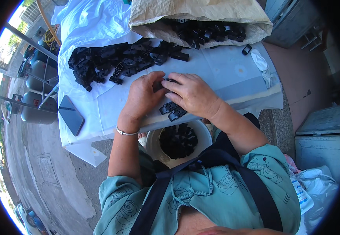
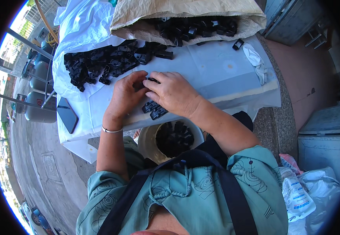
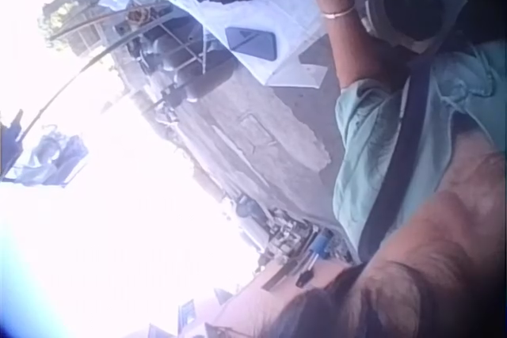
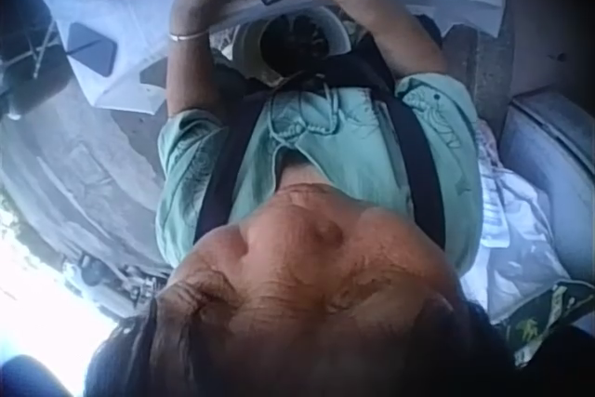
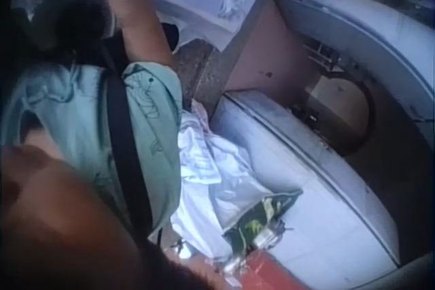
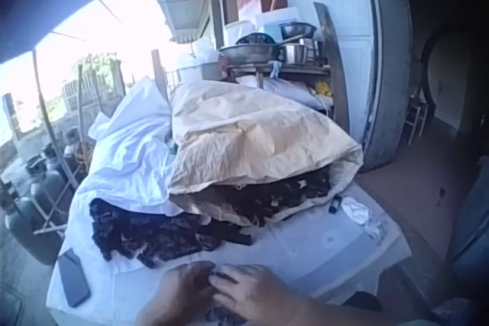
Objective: Sorting and inspecting small black plastic components on a table.
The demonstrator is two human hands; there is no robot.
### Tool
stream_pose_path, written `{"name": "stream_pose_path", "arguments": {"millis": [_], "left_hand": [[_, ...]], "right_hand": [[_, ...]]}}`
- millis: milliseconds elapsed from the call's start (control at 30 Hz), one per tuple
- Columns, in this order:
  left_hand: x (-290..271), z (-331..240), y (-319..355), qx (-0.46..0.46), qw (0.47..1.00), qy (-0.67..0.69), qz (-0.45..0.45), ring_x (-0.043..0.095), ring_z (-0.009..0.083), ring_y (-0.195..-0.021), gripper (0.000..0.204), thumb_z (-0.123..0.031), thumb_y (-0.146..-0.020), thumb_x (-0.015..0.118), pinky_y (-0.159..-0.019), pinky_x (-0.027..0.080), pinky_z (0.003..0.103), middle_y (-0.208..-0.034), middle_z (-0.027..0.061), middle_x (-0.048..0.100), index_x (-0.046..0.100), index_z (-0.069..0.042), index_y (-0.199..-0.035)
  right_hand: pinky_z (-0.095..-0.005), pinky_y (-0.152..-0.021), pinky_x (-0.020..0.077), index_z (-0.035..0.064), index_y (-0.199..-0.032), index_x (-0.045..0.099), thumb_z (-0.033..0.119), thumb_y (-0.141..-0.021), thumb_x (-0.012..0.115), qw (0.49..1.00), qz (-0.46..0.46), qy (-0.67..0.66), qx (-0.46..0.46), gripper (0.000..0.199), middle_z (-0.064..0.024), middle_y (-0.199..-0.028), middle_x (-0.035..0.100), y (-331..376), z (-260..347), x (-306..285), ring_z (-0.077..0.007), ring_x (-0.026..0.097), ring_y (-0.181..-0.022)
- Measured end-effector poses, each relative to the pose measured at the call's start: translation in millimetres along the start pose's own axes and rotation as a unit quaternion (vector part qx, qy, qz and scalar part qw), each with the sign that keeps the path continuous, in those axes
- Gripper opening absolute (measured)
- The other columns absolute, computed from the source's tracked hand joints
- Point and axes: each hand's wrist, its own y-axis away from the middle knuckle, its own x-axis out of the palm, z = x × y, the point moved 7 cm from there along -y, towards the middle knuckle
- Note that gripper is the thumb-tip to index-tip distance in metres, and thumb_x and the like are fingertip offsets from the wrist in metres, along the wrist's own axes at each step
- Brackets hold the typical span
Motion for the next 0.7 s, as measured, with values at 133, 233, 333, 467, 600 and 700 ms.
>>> {"name": "stream_pose_path", "arguments": {"millis": [133, 233, 333, 467, 600, 700], "left_hand": [[-14.3, -24.4, -3.1, 0.028, 0.998, -0.026, 0.054, 0.07, 0.0223, -0.089, 0.042, 0.004, -0.077, 0.069, -0.076, 0.056, 0.032, -0.123, 0.0148, 0.063, 0.062, -0.003, -0.118], [-25.1, -29.9, -15.3, 0.076, 0.99, -0.095, -0.071, 0.069, 0.0288, -0.087, 0.043, 0.005, -0.078, 0.065, -0.075, 0.055, 0.035, -0.131, 0.0149, 0.057, 0.062, -0.007, -0.119], [-10.5, -13.3, -26.0, 0.079, 0.971, -0.211, -0.074, 0.066, 0.0364, -0.091, 0.042, 0.001, -0.08, 0.061, -0.076, 0.055, 0.041, -0.131, 0.0153, 0.055, 0.061, -0.01, -0.12], [-5.7, -19.4, -28.3, 0.073, 0.973, -0.209, -0.069, 0.066, 0.0354, -0.093, 0.038, -0.002, -0.08, 0.063, -0.075, 0.055, 0.041, -0.127, 0.0138, 0.058, 0.062, -0.01, -0.118], [-5.1, -17.4, -19.8, 0.052, 0.974, -0.211, -0.07, 0.067, 0.0338, -0.084, 0.032, -0.007, -0.079, 0.069, -0.07, 0.054, 0.041, -0.106, 0.0121, 0.066, 0.063, -0.009, -0.11], [-13.7, -27.9, -13.6, 0.057, 0.989, -0.114, -0.072, 0.065, 0.0274, -0.075, 0.032, -0.009, -0.082, 0.073, -0.066, 0.053, 0.035, -0.1, 0.0112, 0.067, 0.063, -0.008, -0.113]], "right_hand": [[-0.0441, -0.098, 0.0437, 0.0068, -0.111, 0.069, 0.018, -0.088, 0.065, 1.0, 0.005, -0.006, 0.018, 0.026, -0.0138, -0.114, 0.065, 6.2, -13.7, 6.4, -0.0315, 0.06, -0.109], [-0.0437, -0.093, 0.0472, 0.0061, -0.111, 0.068, 0.016, -0.089, 0.064, 0.998, 0.004, -0.056, -0.029, 0.025, -0.0146, -0.109, 0.066, 5.6, -18.6, 4.4, -0.0333, 0.061, -0.104], [-0.0427, -0.087, 0.0502, 0.0054, -0.111, 0.067, 0.017, -0.09, 0.062, 0.994, -0.082, -0.024, 0.073, 0.024, -0.0154, -0.104, 0.067, -0.6, -43.8, -11.6, -0.035, 0.063, -0.098], [-0.0433, -0.081, 0.0512, 0.0042, -0.109, 0.067, 0.015, -0.089, 0.064, 0.976, -0.122, 0.1, 0.15, 0.023, -0.0155, -0.101, 0.066, -13.5, -77.6, -9.7, -0.0358, 0.063, -0.091], [-0.0426, -0.079, 0.0504, 0.0044, -0.1, 0.063, 0.011, -0.085, 0.067, 0.99, -0.084, 0.032, 0.108, 0.017, -0.0127, -0.094, 0.063, -17.2, -68.1, -3.8, -0.0352, 0.062, -0.09], [-0.0435, -0.078, 0.0503, 0.0052, -0.099, 0.06, 0.009, -0.081, 0.069, 0.996, -0.073, 0.025, 0.054, 0.021, -0.0109, -0.093, 0.061, -8.7, -54.9, -4.4, -0.0353, 0.061, -0.087]]}}
